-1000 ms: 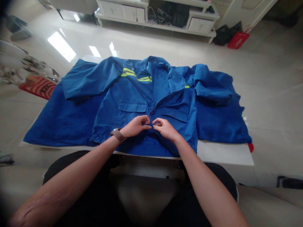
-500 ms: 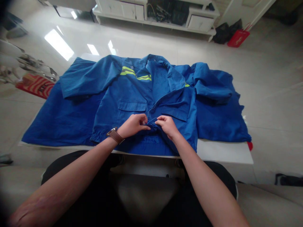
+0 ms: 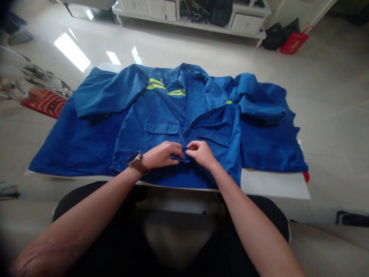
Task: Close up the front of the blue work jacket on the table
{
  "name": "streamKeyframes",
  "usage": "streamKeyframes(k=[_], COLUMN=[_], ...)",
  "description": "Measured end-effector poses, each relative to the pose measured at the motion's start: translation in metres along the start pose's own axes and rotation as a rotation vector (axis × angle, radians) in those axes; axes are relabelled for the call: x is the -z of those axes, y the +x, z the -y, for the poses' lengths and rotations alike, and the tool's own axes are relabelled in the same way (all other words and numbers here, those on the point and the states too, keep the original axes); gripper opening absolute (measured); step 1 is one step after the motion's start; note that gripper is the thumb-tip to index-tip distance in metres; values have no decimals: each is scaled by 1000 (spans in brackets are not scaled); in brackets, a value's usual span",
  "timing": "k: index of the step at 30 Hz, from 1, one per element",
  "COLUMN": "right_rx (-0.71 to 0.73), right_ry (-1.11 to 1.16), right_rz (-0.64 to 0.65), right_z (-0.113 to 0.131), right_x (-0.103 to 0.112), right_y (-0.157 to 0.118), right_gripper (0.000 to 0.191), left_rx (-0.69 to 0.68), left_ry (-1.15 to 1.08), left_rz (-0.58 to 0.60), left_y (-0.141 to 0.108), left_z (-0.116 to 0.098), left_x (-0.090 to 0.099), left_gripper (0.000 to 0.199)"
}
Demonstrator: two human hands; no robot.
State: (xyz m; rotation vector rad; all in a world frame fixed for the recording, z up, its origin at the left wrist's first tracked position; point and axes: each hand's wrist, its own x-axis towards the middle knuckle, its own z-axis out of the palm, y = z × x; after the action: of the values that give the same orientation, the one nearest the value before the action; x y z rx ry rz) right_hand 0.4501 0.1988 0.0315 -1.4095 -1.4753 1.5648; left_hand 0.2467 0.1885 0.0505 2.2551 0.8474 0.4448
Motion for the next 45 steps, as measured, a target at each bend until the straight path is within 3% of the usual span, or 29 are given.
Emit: streamKeyframes(k=[4, 10, 17, 22, 29, 36, 40, 45], right_rx=[-41, -109, -140, -122, -154, -90, 34, 184], right_ry=[-53, -78, -77, -60, -36, -65, -160, -192], right_rz=[109, 172, 192, 199, 193, 124, 8, 69], right_z=[-1, 1, -3, -2, -3, -36, -47, -42], right_x=[2, 6, 6, 4, 1, 2, 4, 14], right_y=[-2, 0, 2, 1, -1, 16, 25, 23], right_gripper=[15, 16, 15, 17, 30, 32, 37, 47], left_rx=[3, 28, 45, 75, 95, 126, 226, 353], left_ry=[2, 32, 61, 63, -8, -142, -206, -247], left_rz=[-2, -27, -1, -66, -57, 34, -41, -104], left_y=[0, 1, 3, 2, 0, 2, 3, 7], left_z=[2, 4, 3, 3, 3, 9, 13, 11], left_x=[-1, -3, -3, -4, -6, -10, -16, -14], left_gripper=[16, 11, 12, 19, 20, 13, 11, 15])
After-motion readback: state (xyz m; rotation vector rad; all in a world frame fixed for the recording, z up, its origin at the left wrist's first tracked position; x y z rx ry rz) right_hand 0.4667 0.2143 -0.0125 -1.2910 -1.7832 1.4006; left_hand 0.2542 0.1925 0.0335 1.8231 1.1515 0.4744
